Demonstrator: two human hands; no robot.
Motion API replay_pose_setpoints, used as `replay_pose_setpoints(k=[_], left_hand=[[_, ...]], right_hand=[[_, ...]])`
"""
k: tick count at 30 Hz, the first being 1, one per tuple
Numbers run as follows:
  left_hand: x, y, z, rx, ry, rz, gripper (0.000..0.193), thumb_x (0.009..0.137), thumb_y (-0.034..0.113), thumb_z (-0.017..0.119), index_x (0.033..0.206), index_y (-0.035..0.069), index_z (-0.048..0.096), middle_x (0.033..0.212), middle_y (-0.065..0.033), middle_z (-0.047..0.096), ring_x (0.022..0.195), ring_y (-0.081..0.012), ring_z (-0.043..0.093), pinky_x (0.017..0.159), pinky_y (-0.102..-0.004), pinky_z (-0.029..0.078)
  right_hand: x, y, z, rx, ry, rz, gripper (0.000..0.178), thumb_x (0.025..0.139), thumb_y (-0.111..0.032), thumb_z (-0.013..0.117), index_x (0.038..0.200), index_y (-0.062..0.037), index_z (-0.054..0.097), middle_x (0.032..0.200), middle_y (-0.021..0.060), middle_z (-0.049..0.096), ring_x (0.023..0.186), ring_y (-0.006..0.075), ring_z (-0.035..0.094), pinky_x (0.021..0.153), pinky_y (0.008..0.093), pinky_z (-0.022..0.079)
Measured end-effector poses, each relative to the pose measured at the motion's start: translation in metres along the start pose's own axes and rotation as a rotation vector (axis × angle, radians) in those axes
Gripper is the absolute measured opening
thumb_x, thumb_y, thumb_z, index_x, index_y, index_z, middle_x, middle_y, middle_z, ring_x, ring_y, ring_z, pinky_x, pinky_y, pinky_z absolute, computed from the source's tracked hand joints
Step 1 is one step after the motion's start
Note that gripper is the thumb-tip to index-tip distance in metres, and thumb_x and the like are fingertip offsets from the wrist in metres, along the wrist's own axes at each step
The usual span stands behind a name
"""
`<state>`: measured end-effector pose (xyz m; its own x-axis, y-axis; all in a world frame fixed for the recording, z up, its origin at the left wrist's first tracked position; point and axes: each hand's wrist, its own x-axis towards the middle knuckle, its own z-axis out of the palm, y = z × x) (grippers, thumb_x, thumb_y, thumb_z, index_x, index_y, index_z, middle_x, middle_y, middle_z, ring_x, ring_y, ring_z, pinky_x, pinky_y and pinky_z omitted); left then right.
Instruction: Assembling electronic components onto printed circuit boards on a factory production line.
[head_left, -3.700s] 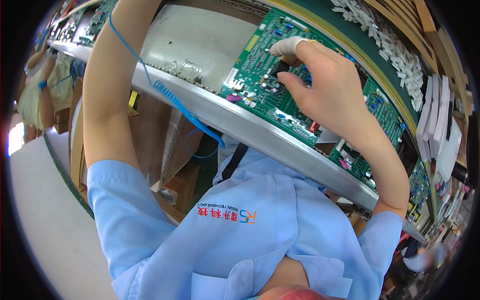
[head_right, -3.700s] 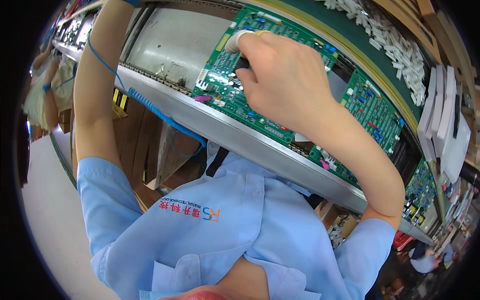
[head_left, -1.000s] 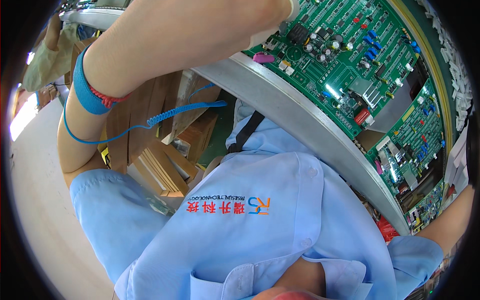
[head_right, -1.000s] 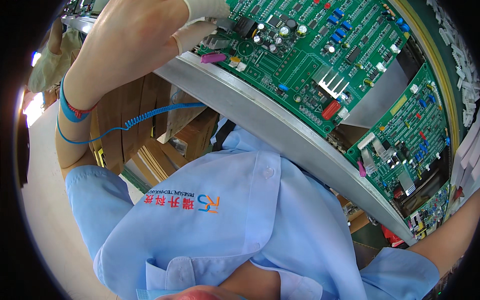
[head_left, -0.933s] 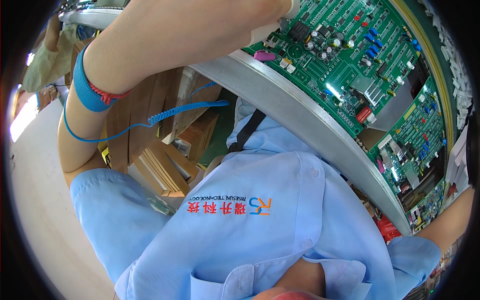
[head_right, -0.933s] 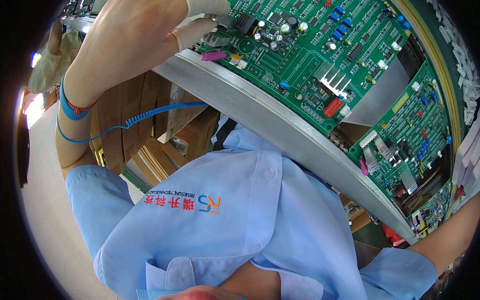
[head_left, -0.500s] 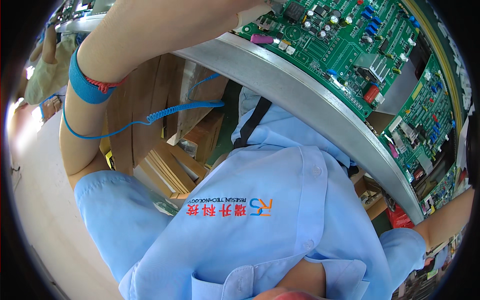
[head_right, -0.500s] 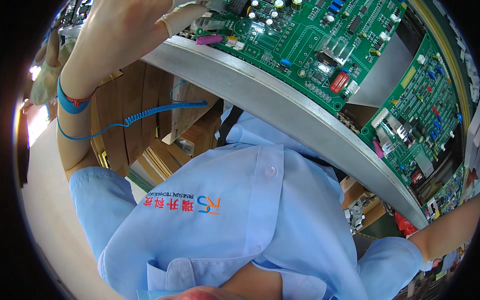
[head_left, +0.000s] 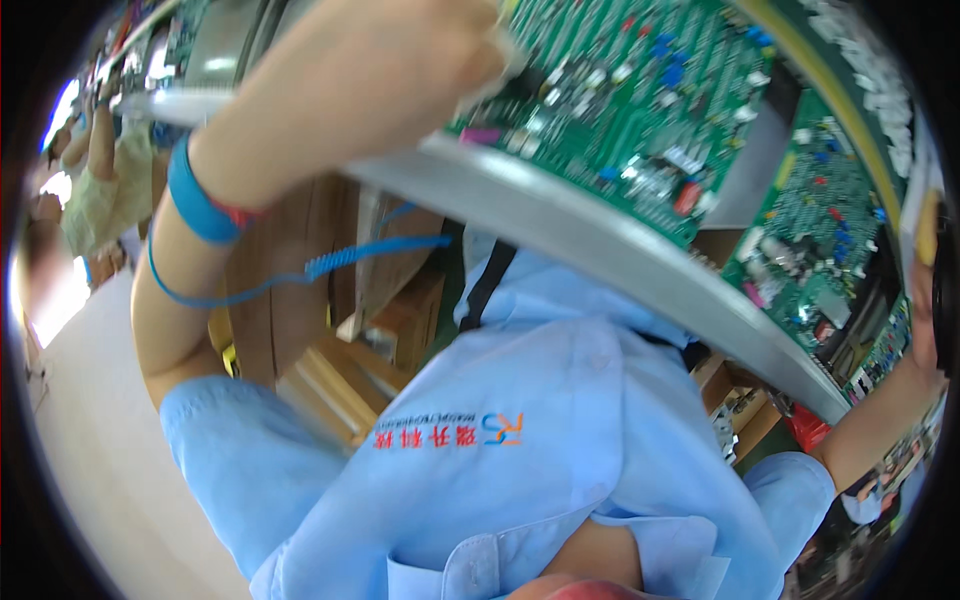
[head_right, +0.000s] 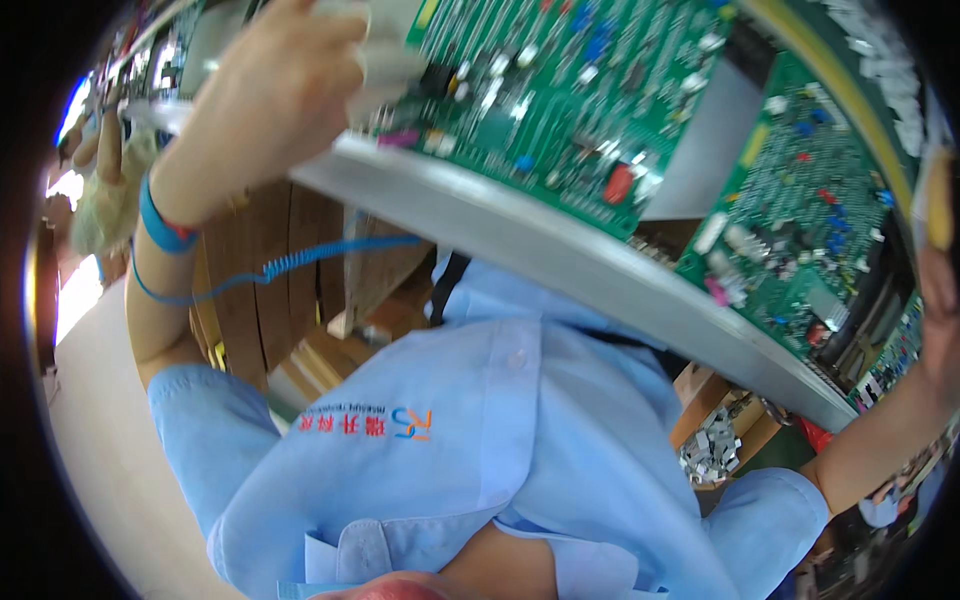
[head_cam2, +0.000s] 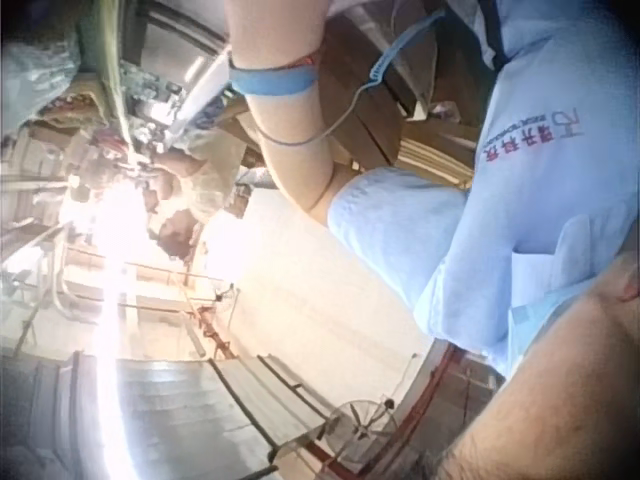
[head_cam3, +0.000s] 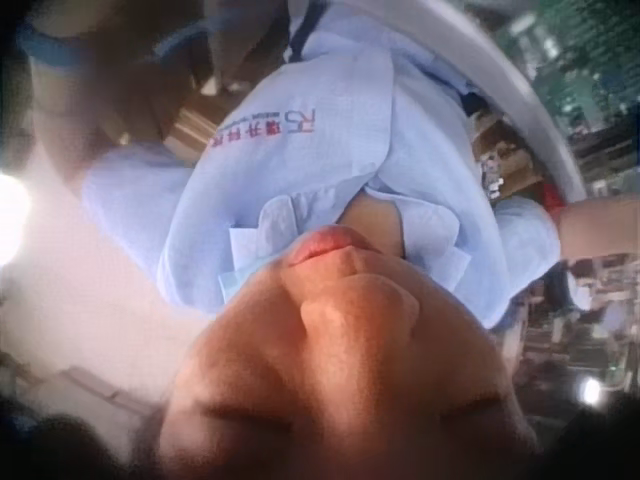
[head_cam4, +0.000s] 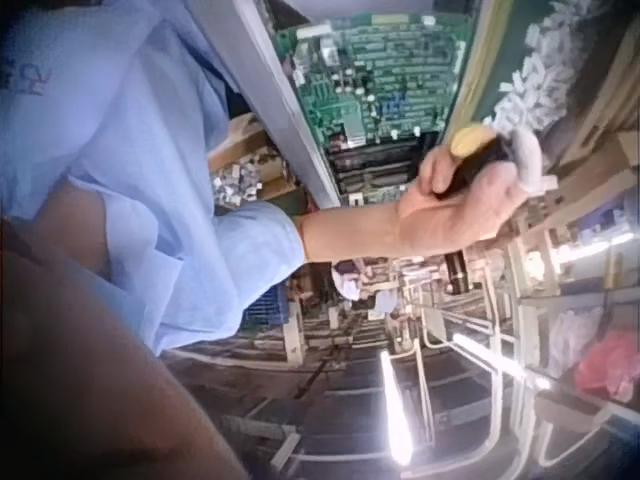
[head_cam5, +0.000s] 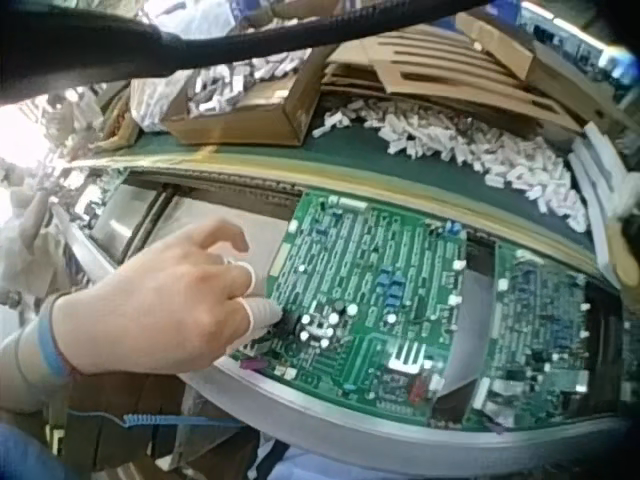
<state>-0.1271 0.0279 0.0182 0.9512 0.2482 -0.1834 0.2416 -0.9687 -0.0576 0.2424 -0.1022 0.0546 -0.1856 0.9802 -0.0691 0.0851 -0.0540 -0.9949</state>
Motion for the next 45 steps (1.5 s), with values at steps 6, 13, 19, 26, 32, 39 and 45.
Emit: replay_pose_setpoints(k=[6,13,19,26,32,39,45], left_hand=[[0.017,-0.022,-0.041,-0.135,0.255,-0.155,0.042,0.076,0.011,0.079,0.117,0.015,0.07,0.083,-0.0055,0.067,0.084,-0.0227,0.063,0.088,-0.0369,0.05],[0.221,-0.133,-0.111,0.243,0.66,-0.148,0.026,0.086,0.013,0.055,0.104,-0.001,0.068,0.096,-0.0232,0.068,0.098,-0.037,0.064,0.086,-0.0426,0.052],[0.354,-0.174,-0.082,-0.201,0.457,-0.172,0.04,0.082,0.017,0.056,0.118,0.0,0.062,0.11,-0.0267,0.065,0.106,-0.0402,0.062,0.092,-0.0456,0.049],[0.472,-0.178,-0.055,-0.594,0.787,-0.231,0.045,0.078,0.025,0.06,0.123,0.019,0.063,0.111,-0.0228,0.067,0.105,-0.0403,0.062,0.092,-0.0439,0.049],[0.473,-0.186,-0.066,-0.489,0.611,-0.434,0.038,0.078,0.03,0.066,0.11,0.011,0.071,0.104,-0.0189,0.07,0.1,-0.0351,0.066,0.089,-0.0433,0.051],[0.389,-0.131,-0.101,-0.424,0.681,-0.151,0.053,0.081,0.046,0.068,0.116,0.006,0.068,0.103,-0.0212,0.07,0.104,-0.0357,0.065,0.094,-0.0419,0.05],[0.285,-0.06,-0.079,-0.091,0.351,0.06,0.087,0.078,0.047,0.077,0.146,0.008,0.038,0.132,-0.0234,0.051,0.117,-0.0402,0.054,0.102,-0.0464,0.043]], right_hand=[[-0.016,0.032,0.018,0.18,0.137,0.294,0.032,0.096,-0.022,0.055,0.119,0.0002,0.058,0.083,0.0039,0.061,0.046,0.0006,0.033,0.04,0.0161,0.024],[-0.03,0.024,0.028,0.337,0.036,0.32,0.022,0.096,-0.019,0.061,0.112,-0.0048,0.061,0.066,-0.0062,0.05,0.05,-0.0001,0.036,0.042,0.0171,0.022],[-0.088,0.04,0.0,0.266,0.131,0.433,0.024,0.09,-0.022,0.069,0.106,-0.0039,0.067,0.073,0.002,0.066,0.05,-0.0015,0.038,0.043,0.0162,0.026],[-0.1,0.059,-0.016,0.418,0.183,0.406,0.028,0.089,-0.025,0.072,0.106,-0.0032,0.067,0.077,0.0008,0.064,0.057,-0.0005,0.047,0.047,0.0158,0.03],[-0.074,0.043,-0.034,0.353,0.188,0.397,0.026,0.088,-0.025,0.071,0.104,-0.0042,0.067,0.075,-0.0018,0.063,0.056,-0.0007,0.048,0.045,0.0157,0.029],[0.054,0.016,-0.104,-0.834,0.783,-0.502,0.027,0.081,-0.024,0.069,0.1,-0.0053,0.064,0.075,0.0063,0.066,0.056,0.0087,0.057,0.05,0.0265,0.042],[0.117,-0.024,-0.154,-1.348,0.754,0.056,0.046,0.078,-0.021,0.063,0.119,-0.0014,0.056,0.094,0.0279,0.066,0.093,0.0428,0.063,0.084,0.0473,0.05]])
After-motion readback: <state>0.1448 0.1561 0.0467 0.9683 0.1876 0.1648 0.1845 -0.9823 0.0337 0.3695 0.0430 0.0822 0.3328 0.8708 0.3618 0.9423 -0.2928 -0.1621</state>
